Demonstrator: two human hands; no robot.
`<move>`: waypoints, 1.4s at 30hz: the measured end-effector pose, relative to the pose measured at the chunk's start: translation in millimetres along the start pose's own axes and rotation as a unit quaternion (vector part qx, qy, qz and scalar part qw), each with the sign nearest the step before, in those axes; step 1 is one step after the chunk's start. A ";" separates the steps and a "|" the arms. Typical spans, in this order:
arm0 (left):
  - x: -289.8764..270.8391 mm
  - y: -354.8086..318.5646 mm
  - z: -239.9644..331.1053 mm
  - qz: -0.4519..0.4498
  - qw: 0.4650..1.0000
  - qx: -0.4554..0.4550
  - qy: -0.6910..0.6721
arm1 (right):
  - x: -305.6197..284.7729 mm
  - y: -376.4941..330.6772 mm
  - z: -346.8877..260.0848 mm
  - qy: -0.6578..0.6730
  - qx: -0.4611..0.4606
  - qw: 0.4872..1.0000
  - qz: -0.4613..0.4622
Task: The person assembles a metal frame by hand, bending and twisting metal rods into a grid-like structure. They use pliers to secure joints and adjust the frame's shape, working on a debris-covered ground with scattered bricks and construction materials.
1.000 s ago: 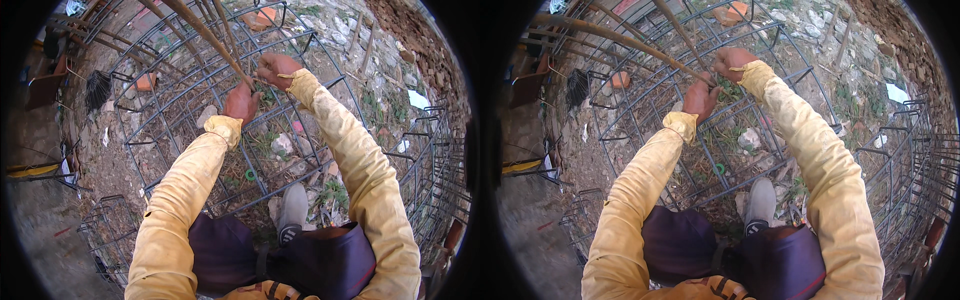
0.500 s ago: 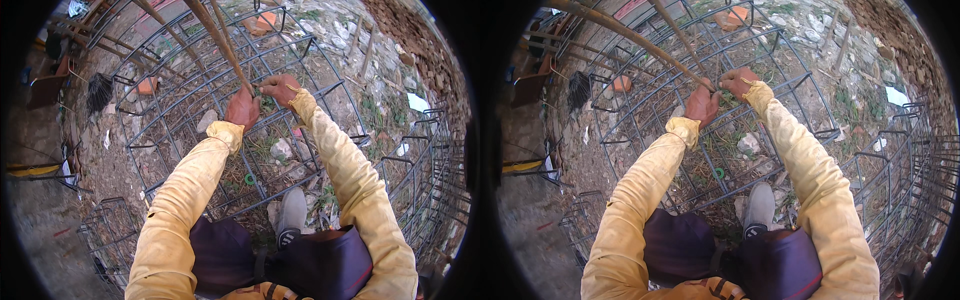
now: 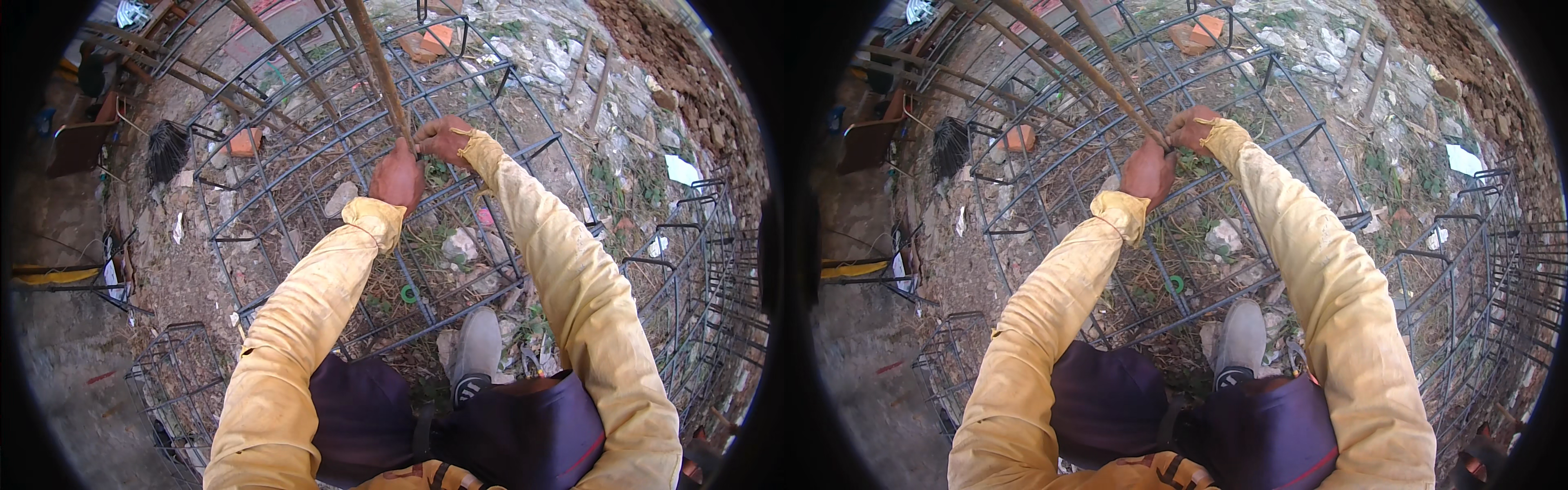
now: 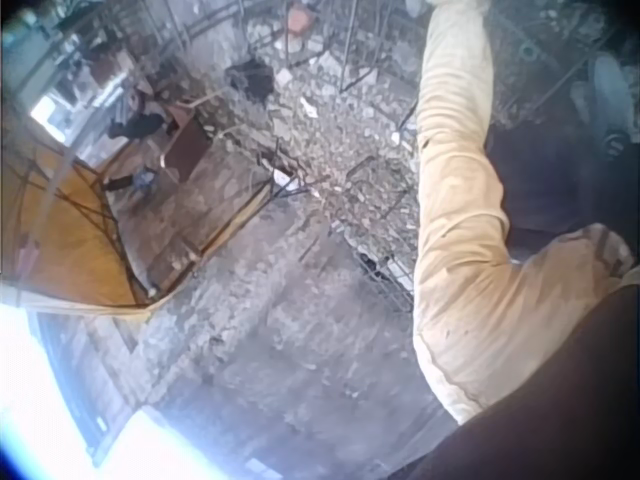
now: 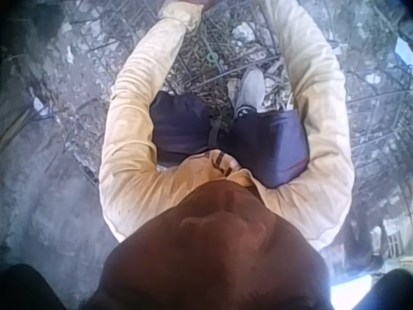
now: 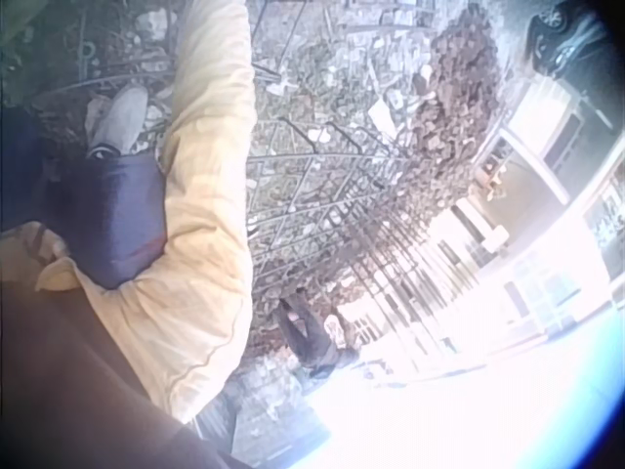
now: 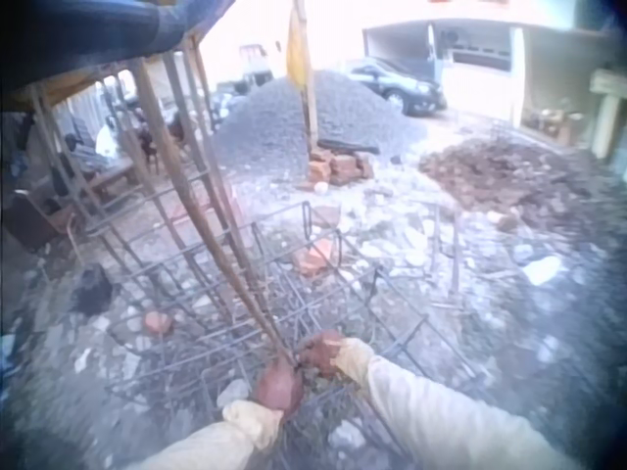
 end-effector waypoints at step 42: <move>-34.2 7.5 26.0 -0.099 0.990 0.003 0.104 | 38.9 -69.6 -39.9 -0.064 0.027 0.972 0.226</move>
Point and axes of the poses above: each hand's wrist, its own y-axis towards the middle knuckle, its own x-axis out of the palm, z = x × y, the point moved 3 cm from there along y, towards the middle knuckle, and after that the axes turned 15 degrees about -y, right-handed, at the moved point
